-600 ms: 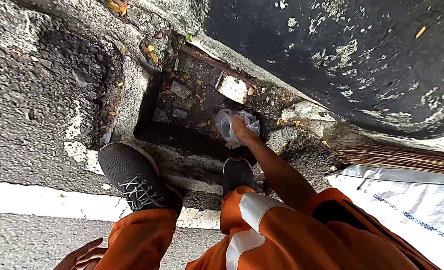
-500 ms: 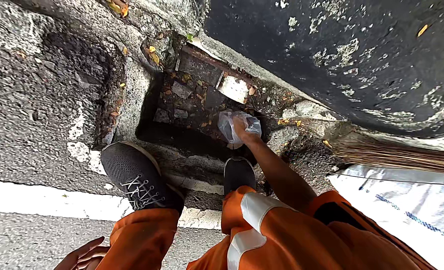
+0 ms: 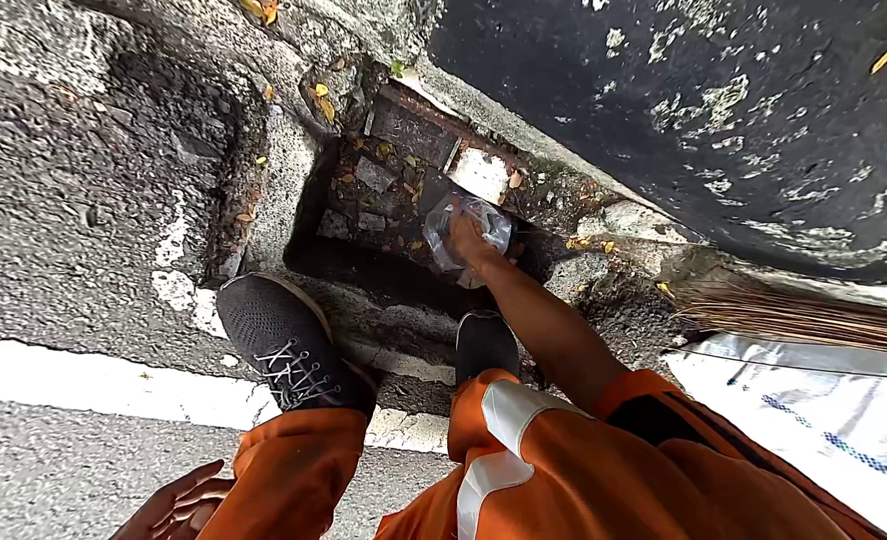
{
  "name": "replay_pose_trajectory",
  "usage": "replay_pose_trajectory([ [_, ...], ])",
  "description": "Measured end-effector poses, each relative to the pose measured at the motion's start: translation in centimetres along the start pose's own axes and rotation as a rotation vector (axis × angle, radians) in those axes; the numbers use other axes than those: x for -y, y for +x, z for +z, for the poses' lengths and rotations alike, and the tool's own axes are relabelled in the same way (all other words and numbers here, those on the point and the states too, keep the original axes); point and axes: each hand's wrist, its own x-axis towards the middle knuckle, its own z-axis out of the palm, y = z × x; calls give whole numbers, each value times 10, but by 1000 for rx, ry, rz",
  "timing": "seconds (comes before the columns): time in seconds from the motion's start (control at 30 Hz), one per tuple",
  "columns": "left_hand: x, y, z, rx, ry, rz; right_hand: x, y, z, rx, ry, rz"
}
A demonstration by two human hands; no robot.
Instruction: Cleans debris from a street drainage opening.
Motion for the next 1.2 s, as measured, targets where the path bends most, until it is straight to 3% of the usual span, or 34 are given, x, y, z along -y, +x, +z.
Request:
replay_pose_trajectory([
  [0.1,2,1,-2,-4,-20,13,-12,6,-6,93,9,9],
  [0.3,10,1,-2,7,-46,34,-55,1,-10,9,-1,84],
  [0.37,10,1,-3,5,-51,32,-52,-8,-10,-46,-18,115],
  [0.57,8,0,-3,4,-49,16,-12,-64,-25,63,46,291],
  [0.73,8,0,-4,2,-54,38,-1,-63,-15,-213,101,146],
  [0.97,3,0,-3,14,-41,15,0,-27,-1,-296,-41,-9],
  [1.1,3,-1,-3,14,-36,12,-4,-43,-10,-155,59,39],
  [1.2,6,0,-2,6,-40,24,-14,-28,1,-258,-29,-140],
])
